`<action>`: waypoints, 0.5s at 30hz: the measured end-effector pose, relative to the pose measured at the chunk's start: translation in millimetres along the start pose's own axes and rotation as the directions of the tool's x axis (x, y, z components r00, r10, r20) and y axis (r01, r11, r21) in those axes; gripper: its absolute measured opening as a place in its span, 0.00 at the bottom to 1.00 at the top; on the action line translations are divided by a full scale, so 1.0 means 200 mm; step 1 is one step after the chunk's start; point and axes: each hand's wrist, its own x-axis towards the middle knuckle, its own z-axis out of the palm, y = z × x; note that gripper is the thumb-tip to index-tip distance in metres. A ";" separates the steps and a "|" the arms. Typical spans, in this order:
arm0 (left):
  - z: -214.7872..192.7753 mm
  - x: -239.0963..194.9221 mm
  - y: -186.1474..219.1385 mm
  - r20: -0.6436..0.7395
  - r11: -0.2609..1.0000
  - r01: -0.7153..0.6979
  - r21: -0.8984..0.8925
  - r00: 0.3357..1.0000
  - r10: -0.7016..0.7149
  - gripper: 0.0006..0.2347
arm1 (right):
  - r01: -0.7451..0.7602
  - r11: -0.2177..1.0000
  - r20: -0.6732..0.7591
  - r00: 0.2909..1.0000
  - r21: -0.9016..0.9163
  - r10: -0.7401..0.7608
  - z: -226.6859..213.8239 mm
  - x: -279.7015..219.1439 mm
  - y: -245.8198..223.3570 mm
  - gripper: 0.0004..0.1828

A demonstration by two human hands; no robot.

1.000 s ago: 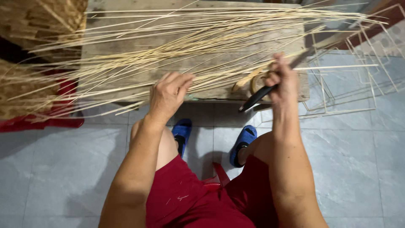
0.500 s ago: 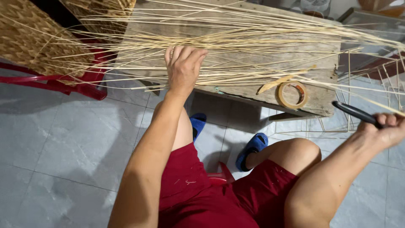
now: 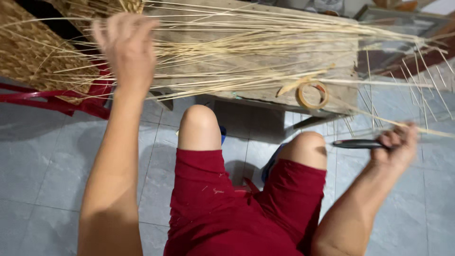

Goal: The person sits on the floor and uses a knife to sharpen the ends of thin wooden sticks. They repeatedly pick up sticks from a pile on a low wooden table, hold them against their leg, and scrape the knife along the wood to create a point. The sharpened sticks are then placed back onto the table.

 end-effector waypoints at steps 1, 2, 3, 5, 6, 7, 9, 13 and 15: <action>-0.07 -0.03 0.05 0.005 0.996 0.062 0.060 0.998 -0.063 0.16 | -0.011 0.999 0.029 0.999 -0.036 0.012 0.09 -0.08 0.05 0.03; -0.15 -0.05 0.09 0.007 0.985 0.124 0.120 0.992 -0.126 0.19 | -0.052 0.998 0.089 0.994 -0.040 0.055 0.19 -0.18 0.13 0.04; -0.18 -0.07 0.18 0.047 0.974 0.209 -0.087 0.978 -0.206 0.19 | -0.092 0.995 0.157 0.983 -0.046 0.098 0.31 -0.27 0.21 0.06; -0.19 -0.11 0.42 0.149 0.893 0.250 -0.375 0.967 -0.207 0.18 | -0.088 0.956 0.161 0.977 -0.279 0.137 0.56 -0.48 0.39 0.12; -0.20 -0.12 0.53 0.188 0.860 0.212 -0.465 0.972 -0.137 0.17 | -0.084 0.935 0.098 0.987 -0.344 0.125 0.69 -0.59 0.50 0.14; -0.20 -0.13 0.65 0.209 0.765 0.229 -0.602 0.970 -0.127 0.05 | -0.067 0.911 0.151 0.979 -0.406 0.140 0.80 -0.70 0.59 0.16; -0.23 -0.13 0.86 0.368 0.606 0.369 -0.704 0.920 -0.132 0.07 | -0.123 0.884 0.236 0.938 -0.451 0.252 0.96 -0.94 0.69 0.12; -0.27 -0.06 1.06 0.440 0.465 0.352 -0.812 0.893 0.092 0.10 | -0.172 0.822 0.344 0.847 -0.543 0.405 1.13 -1.20 0.78 0.10; -0.27 -0.05 1.11 0.586 0.439 0.488 -0.754 0.802 0.114 0.11 | -0.217 0.814 0.365 0.811 -0.538 0.458 1.14 -1.26 0.79 0.08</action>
